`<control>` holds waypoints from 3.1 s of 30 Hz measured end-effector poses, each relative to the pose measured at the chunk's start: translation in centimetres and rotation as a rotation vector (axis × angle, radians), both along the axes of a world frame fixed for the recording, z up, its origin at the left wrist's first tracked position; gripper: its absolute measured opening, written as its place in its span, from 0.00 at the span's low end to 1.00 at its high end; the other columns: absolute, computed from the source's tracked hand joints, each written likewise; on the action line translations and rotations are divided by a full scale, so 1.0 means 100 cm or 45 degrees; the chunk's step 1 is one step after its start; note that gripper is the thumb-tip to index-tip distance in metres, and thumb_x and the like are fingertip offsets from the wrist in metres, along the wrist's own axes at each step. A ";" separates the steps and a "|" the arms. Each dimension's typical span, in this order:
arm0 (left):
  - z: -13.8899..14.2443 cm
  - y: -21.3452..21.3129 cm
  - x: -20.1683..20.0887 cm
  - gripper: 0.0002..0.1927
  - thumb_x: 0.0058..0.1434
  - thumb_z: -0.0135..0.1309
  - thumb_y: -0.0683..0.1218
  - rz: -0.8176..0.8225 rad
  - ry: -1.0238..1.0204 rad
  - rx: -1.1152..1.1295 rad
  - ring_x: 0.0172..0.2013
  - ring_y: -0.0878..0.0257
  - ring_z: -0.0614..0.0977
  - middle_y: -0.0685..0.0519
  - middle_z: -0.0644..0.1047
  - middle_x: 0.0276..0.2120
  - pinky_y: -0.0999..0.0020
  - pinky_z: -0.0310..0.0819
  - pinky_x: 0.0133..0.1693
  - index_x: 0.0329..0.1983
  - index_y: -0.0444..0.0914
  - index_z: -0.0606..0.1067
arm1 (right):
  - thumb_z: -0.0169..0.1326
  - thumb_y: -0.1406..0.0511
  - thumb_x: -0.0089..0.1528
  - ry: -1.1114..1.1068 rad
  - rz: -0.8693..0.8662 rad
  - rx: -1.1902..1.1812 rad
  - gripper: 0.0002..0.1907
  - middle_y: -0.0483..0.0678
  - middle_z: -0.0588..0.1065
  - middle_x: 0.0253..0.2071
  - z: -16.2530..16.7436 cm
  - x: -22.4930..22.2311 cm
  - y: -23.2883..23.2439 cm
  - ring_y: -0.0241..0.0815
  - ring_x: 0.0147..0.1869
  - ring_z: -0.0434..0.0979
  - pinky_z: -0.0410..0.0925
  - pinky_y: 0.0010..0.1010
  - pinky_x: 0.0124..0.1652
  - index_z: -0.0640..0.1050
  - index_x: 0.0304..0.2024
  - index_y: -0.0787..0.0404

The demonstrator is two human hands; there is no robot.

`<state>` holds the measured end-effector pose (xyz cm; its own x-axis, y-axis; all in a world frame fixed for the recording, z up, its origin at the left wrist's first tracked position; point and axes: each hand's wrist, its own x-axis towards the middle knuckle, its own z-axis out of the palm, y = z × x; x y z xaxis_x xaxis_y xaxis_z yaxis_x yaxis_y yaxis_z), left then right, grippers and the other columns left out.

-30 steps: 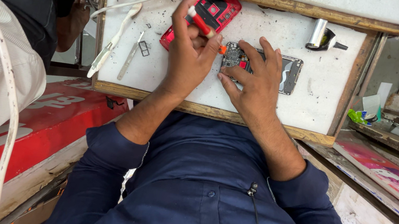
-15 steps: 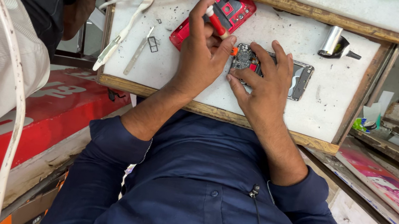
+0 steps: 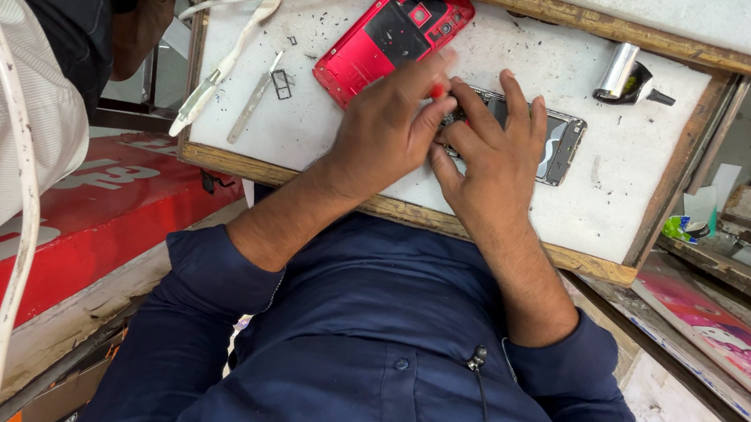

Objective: The person works on a disassembled smartphone, using a screwdriver to remove and reinsert screws on the motherboard. They also handle the battery and other internal components, adjusting their positions on the workbench.

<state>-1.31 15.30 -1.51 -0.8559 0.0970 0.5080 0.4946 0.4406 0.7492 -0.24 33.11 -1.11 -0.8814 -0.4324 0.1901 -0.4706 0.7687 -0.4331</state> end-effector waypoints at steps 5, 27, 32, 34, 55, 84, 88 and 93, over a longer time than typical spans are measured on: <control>0.013 -0.005 -0.003 0.24 0.62 0.65 0.41 -0.040 0.375 -0.276 0.49 0.50 0.80 0.49 0.75 0.45 0.47 0.77 0.54 0.59 0.43 0.71 | 0.69 0.63 0.58 -0.136 -0.068 -0.048 0.30 0.46 0.73 0.64 0.003 -0.002 -0.003 0.59 0.78 0.59 0.47 0.66 0.72 0.77 0.61 0.61; 0.042 -0.013 -0.012 0.24 0.65 0.59 0.38 -0.246 0.027 -0.265 0.60 0.48 0.73 0.48 0.76 0.54 0.52 0.68 0.62 0.64 0.46 0.72 | 0.71 0.58 0.52 -0.130 0.020 -0.022 0.32 0.64 0.60 0.73 0.016 -0.026 -0.001 0.78 0.77 0.47 0.49 0.69 0.68 0.81 0.58 0.61; 0.043 -0.013 -0.012 0.25 0.67 0.55 0.34 -0.351 0.021 -0.241 0.67 0.48 0.71 0.51 0.78 0.56 0.53 0.69 0.66 0.66 0.45 0.73 | 0.71 0.59 0.52 -0.155 -0.007 -0.030 0.33 0.63 0.61 0.73 0.017 -0.026 -0.002 0.77 0.78 0.46 0.50 0.68 0.70 0.80 0.58 0.61; 0.044 -0.010 -0.013 0.22 0.66 0.61 0.39 -0.259 0.037 -0.243 0.60 0.51 0.73 0.50 0.77 0.48 0.52 0.69 0.63 0.63 0.45 0.74 | 0.72 0.59 0.50 -0.161 -0.015 -0.003 0.32 0.63 0.61 0.73 0.017 -0.026 -0.002 0.76 0.78 0.46 0.50 0.68 0.69 0.79 0.57 0.60; 0.041 -0.013 -0.014 0.21 0.67 0.60 0.42 -0.204 0.103 -0.208 0.56 0.48 0.77 0.47 0.77 0.49 0.49 0.74 0.58 0.62 0.45 0.72 | 0.71 0.58 0.50 -0.167 -0.007 -0.034 0.32 0.64 0.60 0.72 0.018 -0.026 -0.001 0.78 0.77 0.46 0.49 0.68 0.69 0.81 0.55 0.62; 0.040 -0.013 -0.019 0.20 0.64 0.60 0.39 -0.306 0.082 -0.188 0.53 0.45 0.77 0.48 0.77 0.48 0.56 0.75 0.55 0.59 0.44 0.74 | 0.72 0.58 0.50 -0.163 0.001 -0.012 0.35 0.63 0.60 0.73 0.021 -0.025 -0.002 0.77 0.78 0.46 0.49 0.67 0.70 0.78 0.58 0.62; 0.036 -0.015 -0.019 0.20 0.69 0.58 0.38 -0.402 -0.076 -0.079 0.54 0.51 0.80 0.49 0.77 0.49 0.60 0.77 0.56 0.63 0.46 0.73 | 0.71 0.58 0.49 -0.193 -0.001 -0.025 0.37 0.64 0.60 0.72 0.023 -0.026 -0.003 0.78 0.77 0.46 0.49 0.66 0.69 0.78 0.59 0.62; 0.036 -0.013 -0.016 0.20 0.65 0.61 0.42 -0.321 0.037 -0.132 0.54 0.49 0.78 0.49 0.75 0.47 0.58 0.74 0.57 0.60 0.47 0.74 | 0.71 0.59 0.51 -0.150 0.035 -0.034 0.32 0.63 0.61 0.73 0.022 -0.025 0.001 0.77 0.78 0.46 0.49 0.65 0.70 0.79 0.58 0.58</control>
<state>-2.87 14.03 2.14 -0.7832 0.3583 0.5081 0.6191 0.3743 0.6904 -2.78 33.24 1.05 -0.8863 -0.4526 0.0977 -0.4358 0.7440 -0.5066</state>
